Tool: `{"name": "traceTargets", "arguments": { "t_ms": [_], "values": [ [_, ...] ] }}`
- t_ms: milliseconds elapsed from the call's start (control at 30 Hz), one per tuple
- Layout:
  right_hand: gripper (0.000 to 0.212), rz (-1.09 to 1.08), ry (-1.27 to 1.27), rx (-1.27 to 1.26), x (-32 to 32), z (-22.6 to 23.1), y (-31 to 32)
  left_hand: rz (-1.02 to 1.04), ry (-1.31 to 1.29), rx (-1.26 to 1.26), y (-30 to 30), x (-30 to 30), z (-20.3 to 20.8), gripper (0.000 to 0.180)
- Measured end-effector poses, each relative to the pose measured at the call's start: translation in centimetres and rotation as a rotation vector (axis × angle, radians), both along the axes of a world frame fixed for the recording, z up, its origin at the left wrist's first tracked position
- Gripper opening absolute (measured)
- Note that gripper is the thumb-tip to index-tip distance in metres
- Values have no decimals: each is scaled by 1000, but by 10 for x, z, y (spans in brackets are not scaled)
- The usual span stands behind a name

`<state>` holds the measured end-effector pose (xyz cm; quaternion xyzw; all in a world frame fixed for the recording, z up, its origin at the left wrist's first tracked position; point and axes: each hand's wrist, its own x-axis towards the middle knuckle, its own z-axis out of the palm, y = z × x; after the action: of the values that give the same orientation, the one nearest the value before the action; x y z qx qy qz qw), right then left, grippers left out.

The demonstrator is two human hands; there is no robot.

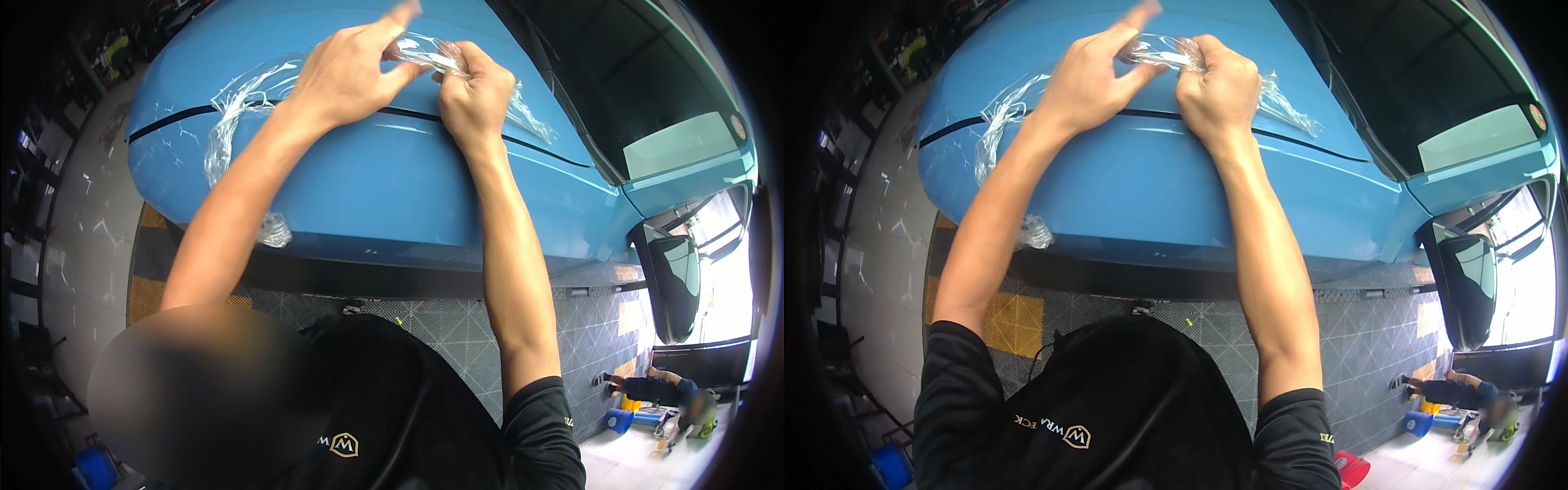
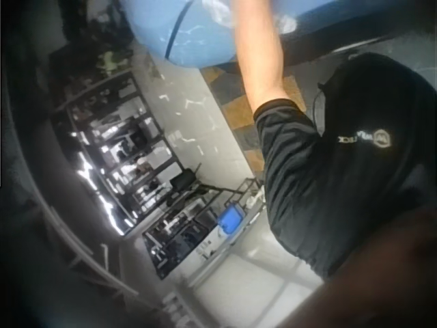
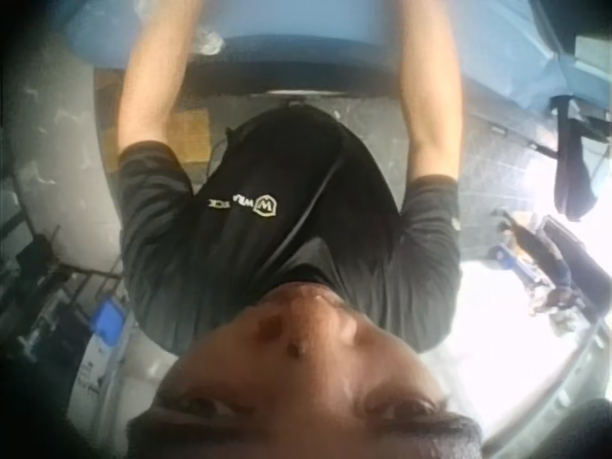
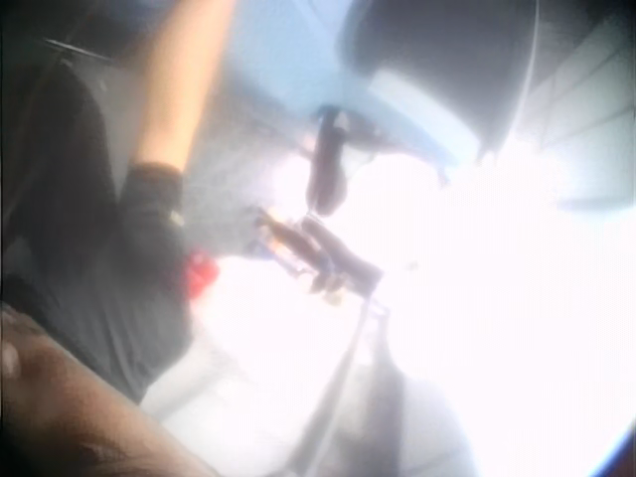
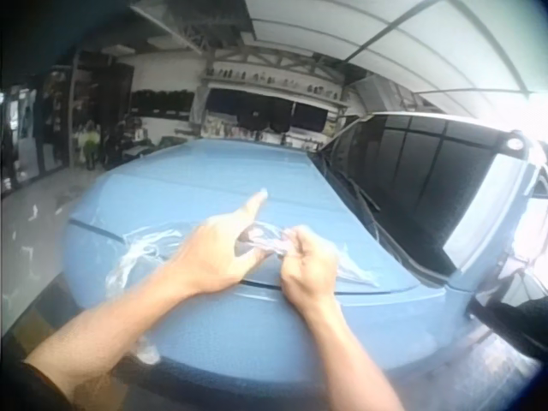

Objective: The person uses a utility knife to score a line on the blue car hood, then peels off a strip of clear protective film along the scored line. The removed film is gathered and held in hand.

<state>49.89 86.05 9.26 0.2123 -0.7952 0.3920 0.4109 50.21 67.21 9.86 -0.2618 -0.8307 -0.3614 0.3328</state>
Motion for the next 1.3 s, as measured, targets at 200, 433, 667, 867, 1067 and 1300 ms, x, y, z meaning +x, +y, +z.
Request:
{"name": "traceTargets", "arguments": {
  "t_ms": [200,433,667,867,1067,1300],
  "values": [
    [20,-44,28,52,2,5,3,338,148,-466,-52,-19,15,72],
    [76,-393,-35,384,32,13,-25,44,-471,-117,-57,-35,11,36],
    [102,-342,-68,685,2,59,-25,38,-523,-100,-51,-27,17,44],
    [34,-214,-535,357,-6,38,-55,226,-492,152,-38,-25,3,41],
    [20,-177,-340,-171,18,7,-61,140,-152,219,-41,-15,-9,37],
    [21,66,-199,-269,9,-5,-54,45,-123,305,-39,-17,-15,45]
  ]
}}
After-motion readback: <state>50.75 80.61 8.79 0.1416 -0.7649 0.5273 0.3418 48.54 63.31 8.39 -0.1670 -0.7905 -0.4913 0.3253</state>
